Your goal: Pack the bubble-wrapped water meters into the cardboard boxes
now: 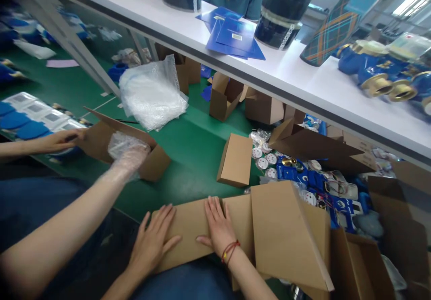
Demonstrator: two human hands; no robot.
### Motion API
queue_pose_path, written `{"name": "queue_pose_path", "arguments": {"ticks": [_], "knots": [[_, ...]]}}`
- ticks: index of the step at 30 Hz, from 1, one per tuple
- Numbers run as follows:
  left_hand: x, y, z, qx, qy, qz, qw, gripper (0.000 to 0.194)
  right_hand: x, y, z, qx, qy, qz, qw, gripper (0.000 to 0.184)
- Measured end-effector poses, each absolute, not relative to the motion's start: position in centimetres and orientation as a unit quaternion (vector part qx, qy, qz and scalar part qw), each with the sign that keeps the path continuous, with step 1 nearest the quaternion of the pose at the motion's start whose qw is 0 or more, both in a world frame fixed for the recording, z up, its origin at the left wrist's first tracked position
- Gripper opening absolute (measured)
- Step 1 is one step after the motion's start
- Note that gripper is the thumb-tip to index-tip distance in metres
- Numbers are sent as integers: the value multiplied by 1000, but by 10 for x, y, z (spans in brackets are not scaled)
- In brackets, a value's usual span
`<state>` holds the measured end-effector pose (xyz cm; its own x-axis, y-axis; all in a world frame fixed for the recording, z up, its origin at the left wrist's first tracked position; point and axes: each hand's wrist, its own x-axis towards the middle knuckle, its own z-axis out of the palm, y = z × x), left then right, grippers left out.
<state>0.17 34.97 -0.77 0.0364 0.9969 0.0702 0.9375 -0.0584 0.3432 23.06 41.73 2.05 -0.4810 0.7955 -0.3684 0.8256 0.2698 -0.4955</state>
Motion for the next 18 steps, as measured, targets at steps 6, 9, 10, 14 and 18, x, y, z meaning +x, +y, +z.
{"name": "queue_pose_path", "arguments": {"ticks": [6,9,10,14,18], "knots": [[0,362,-5,758,627,104,149,52,219,438,21,491,810,-315,60,88],[1,356,7,749,632,162,117,40,225,433,38,481,822,-303,41,72],[1,355,9,746,634,170,107,37,228,431,41,473,827,-301,39,68],[0,357,5,772,620,125,63,39,235,430,41,444,838,-315,45,73],[0,356,4,793,591,137,51,39,236,430,42,449,830,-328,43,68]]}}
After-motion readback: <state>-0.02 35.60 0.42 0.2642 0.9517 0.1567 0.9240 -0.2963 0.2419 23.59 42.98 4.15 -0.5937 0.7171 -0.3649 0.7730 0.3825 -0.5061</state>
